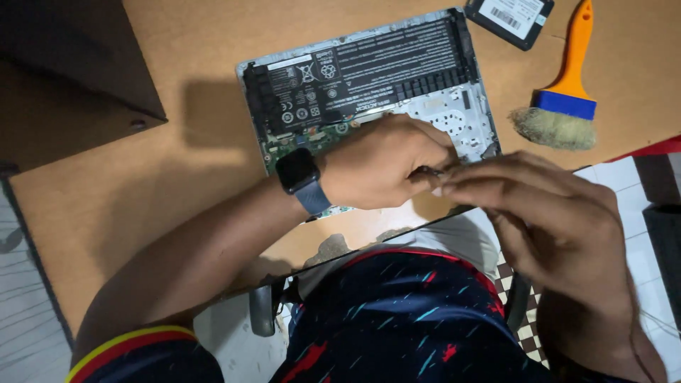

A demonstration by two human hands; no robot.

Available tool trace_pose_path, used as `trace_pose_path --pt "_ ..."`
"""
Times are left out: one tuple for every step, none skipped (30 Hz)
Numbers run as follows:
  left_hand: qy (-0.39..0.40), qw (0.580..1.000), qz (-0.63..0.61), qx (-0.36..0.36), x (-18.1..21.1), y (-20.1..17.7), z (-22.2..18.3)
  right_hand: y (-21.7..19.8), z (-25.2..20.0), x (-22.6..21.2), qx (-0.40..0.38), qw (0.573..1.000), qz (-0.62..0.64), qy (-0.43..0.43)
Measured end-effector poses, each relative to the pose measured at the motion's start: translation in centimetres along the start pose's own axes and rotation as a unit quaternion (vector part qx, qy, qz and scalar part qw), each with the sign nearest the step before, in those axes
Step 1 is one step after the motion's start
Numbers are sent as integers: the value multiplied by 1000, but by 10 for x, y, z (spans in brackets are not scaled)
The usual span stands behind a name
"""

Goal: Cleaning a laptop motherboard with a brush, removing a storage drive, and inspecting internal connectors.

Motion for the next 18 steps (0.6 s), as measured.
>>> trace_pose_path --pt "9 1000 -23 1 -2 3 -2 2 -1 -2 -16 1000 6 12" --pt "17 999 -46 2 -4 5 -4 3 -1 -4 -32 999 11 24" --pt "12 999 -45 2 -4 7 -4 4 -2 -3 -34 999 16 22" --pt "-19 999 -38 7 -6 8 -4 4 -3 -2 -10 999 -17 31" --pt "-47 998 -32 13 -7 10 -2 3 -5 -1 16 998 -52 40" --pt "-48 998 -31 13 -7 9 -3 6 -4 -3 15 998 -51 39" --pt "-26 999 -23 26 -5 8 -2 7 -3 -5 38 997 -44 41" --pt "-3 999 -14 38 -3 7 -1 8 -1 -7 60 997 -37 44" --pt "-4 999 -12 38 -4 5 -2 9 -3 -8 60 997 -36 42" --pt "12 999 -11 52 -4 4 -3 10 -4 -9 53 997 -20 50" --pt "28 997 -12 66 -3 2 -3 11 -6 -10 45 997 -5 60" --pt "28 997 -11 66 -1 1 -3 11 -6 -8 45 997 -5 60" --pt "2 998 -17 55 0 1 -2 10 -6 -6 32 998 2 62" --pt "-23 999 -22 44 0 0 -2 9 -6 -4 20 998 9 65" --pt "-22 998 -23 45 1 0 -2 10 -8 0 19 998 8 65" --pt "-14 999 -18 48 2 -1 -2 10 -9 3 53 997 -32 53" --pt "-6 999 -13 50 3 -2 -2 10 -11 6 87 993 -71 40" --pt "-5 999 -14 51 4 -2 -2 10 -11 5 87 993 -73 40"
Point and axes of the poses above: each hand's wrist, its own z-axis towards the middle knuckle, its own y-axis out of the palm, x = y × z, the point moved 2 cm from there along z, towards the middle knuckle, and after that the axes turned 12 degrees about y, right-handed, at the moved point
